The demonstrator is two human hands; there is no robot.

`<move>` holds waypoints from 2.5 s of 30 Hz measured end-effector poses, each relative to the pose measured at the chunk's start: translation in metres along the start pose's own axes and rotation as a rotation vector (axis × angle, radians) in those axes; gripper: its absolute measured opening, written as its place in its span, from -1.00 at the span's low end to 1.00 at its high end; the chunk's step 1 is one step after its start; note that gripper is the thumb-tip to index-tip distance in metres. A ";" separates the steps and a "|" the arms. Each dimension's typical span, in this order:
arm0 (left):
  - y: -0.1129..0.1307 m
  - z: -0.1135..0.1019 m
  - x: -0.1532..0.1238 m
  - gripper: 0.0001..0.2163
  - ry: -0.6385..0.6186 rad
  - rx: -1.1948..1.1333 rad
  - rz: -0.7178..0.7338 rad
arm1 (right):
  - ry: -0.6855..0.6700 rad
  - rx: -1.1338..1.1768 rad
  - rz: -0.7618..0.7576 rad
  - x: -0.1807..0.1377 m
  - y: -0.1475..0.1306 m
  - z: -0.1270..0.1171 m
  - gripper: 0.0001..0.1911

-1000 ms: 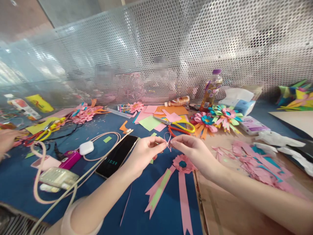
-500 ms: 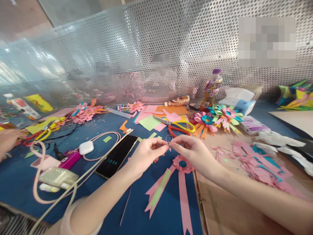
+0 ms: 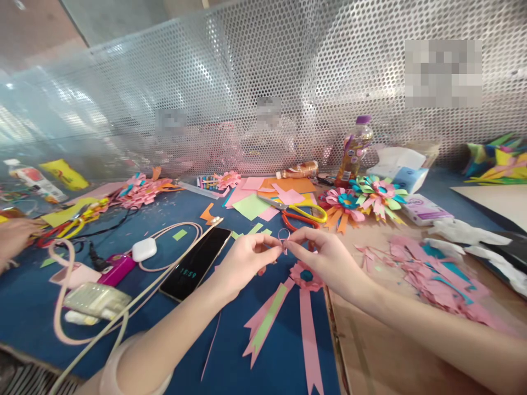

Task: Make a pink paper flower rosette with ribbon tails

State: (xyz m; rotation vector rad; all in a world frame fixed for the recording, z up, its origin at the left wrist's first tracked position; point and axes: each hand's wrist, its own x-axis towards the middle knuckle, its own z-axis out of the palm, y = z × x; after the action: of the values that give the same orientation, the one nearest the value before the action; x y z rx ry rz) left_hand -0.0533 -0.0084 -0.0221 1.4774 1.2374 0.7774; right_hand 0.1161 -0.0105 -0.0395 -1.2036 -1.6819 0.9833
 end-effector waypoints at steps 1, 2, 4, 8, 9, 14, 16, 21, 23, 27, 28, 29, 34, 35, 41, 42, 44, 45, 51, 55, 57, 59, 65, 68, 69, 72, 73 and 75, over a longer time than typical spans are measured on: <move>0.000 0.000 0.000 -0.80 0.000 0.002 -0.002 | 0.000 0.005 0.008 0.000 0.000 0.000 -0.80; -0.001 0.000 0.000 -0.80 0.000 0.004 -0.003 | -0.002 0.013 0.020 -0.001 -0.001 0.000 -0.79; -0.001 -0.001 0.000 -0.80 0.000 0.005 -0.005 | -0.009 0.033 0.039 -0.002 -0.001 0.000 -0.78; -0.002 -0.001 0.000 -0.80 0.024 0.001 -0.020 | 0.001 0.037 0.041 -0.002 0.000 0.000 -0.76; -0.002 -0.001 0.000 -0.80 0.034 -0.007 -0.025 | 0.003 0.031 0.039 -0.002 0.000 0.001 -0.75; -0.001 0.000 0.001 -0.80 0.050 -0.064 -0.021 | -0.036 0.006 0.046 -0.005 -0.002 0.001 -0.77; 0.000 0.000 0.000 -0.81 0.052 -0.073 -0.020 | -0.064 0.030 0.064 -0.007 -0.005 0.002 -0.78; -0.001 0.001 0.000 -0.82 0.052 -0.081 -0.022 | -0.076 0.054 0.049 -0.008 -0.006 0.004 -0.81; -0.002 0.000 0.000 -0.81 0.039 -0.065 -0.016 | -0.055 -0.005 0.011 -0.008 -0.004 0.005 -0.82; -0.004 0.000 -0.001 -0.80 0.026 -0.025 0.010 | 0.022 -0.202 -0.147 -0.007 -0.002 0.005 -0.86; -0.004 0.000 -0.001 -0.81 0.030 -0.018 0.012 | 0.033 -0.237 -0.181 -0.007 -0.002 0.005 -0.86; -0.004 0.000 -0.001 -0.81 0.034 -0.011 0.010 | 0.040 -0.265 -0.213 -0.006 -0.001 0.005 -0.86; -0.003 0.002 -0.003 -0.81 0.067 0.043 0.022 | 0.074 -0.383 -0.355 -0.006 0.004 0.008 -0.86; -0.003 0.003 -0.003 -0.82 0.074 0.056 0.034 | 0.082 -0.399 -0.375 -0.006 0.006 0.008 -0.86; -0.003 0.004 -0.003 -0.86 0.067 0.073 0.063 | 0.116 -0.470 -0.468 -0.007 0.013 0.010 -0.89; -0.003 0.004 -0.003 -0.86 0.065 0.069 0.066 | 0.119 -0.480 -0.479 -0.007 0.014 0.010 -0.89; -0.003 0.005 -0.003 -0.87 0.064 0.062 0.062 | 0.119 -0.495 -0.491 -0.007 0.015 0.010 -0.89; -0.002 0.005 -0.004 -0.87 0.064 0.059 0.059 | 0.116 -0.496 -0.491 -0.007 0.014 0.010 -0.89; 0.002 0.004 -0.004 -0.82 0.094 0.002 0.082 | 0.141 -0.352 -0.385 -0.011 0.002 0.005 -0.85; 0.001 0.002 -0.003 -0.79 0.216 -0.049 0.115 | 0.167 -0.288 -0.368 -0.016 -0.004 0.003 -0.73; 0.000 0.002 -0.002 -0.78 0.272 -0.079 0.135 | 0.154 -0.299 -0.445 -0.018 -0.005 0.004 -0.66; 0.000 0.002 -0.002 -0.78 0.305 -0.112 0.145 | 0.132 -0.322 -0.529 -0.021 -0.005 0.007 -0.62; -0.002 0.001 0.000 -0.78 0.373 -0.215 0.185 | 0.084 -0.551 -0.881 -0.034 -0.007 0.012 -0.64; -0.003 0.000 0.003 -0.78 0.409 -0.253 0.183 | 0.039 -0.684 -1.175 -0.041 -0.012 0.014 -0.65; -0.003 0.000 0.004 -0.78 0.414 -0.261 0.177 | 0.015 -0.709 -1.253 -0.043 -0.014 0.015 -0.65; -0.001 0.000 0.004 -0.77 0.418 -0.283 0.173 | -0.040 -0.731 -1.373 -0.046 -0.017 0.017 -0.61; 0.000 -0.001 0.004 -0.77 0.420 -0.293 0.176 | -0.052 -0.734 -1.383 -0.046 -0.017 0.017 -0.61; 0.000 -0.001 0.003 -0.76 0.426 -0.315 0.185 | -0.078 -0.741 -1.373 -0.046 -0.016 0.019 -0.62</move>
State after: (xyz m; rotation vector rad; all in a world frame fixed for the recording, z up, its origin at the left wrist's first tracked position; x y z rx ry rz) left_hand -0.0537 -0.0050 -0.0222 1.2120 1.2228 1.3993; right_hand 0.1027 -0.0612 -0.0395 -0.1298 -2.3714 -0.4775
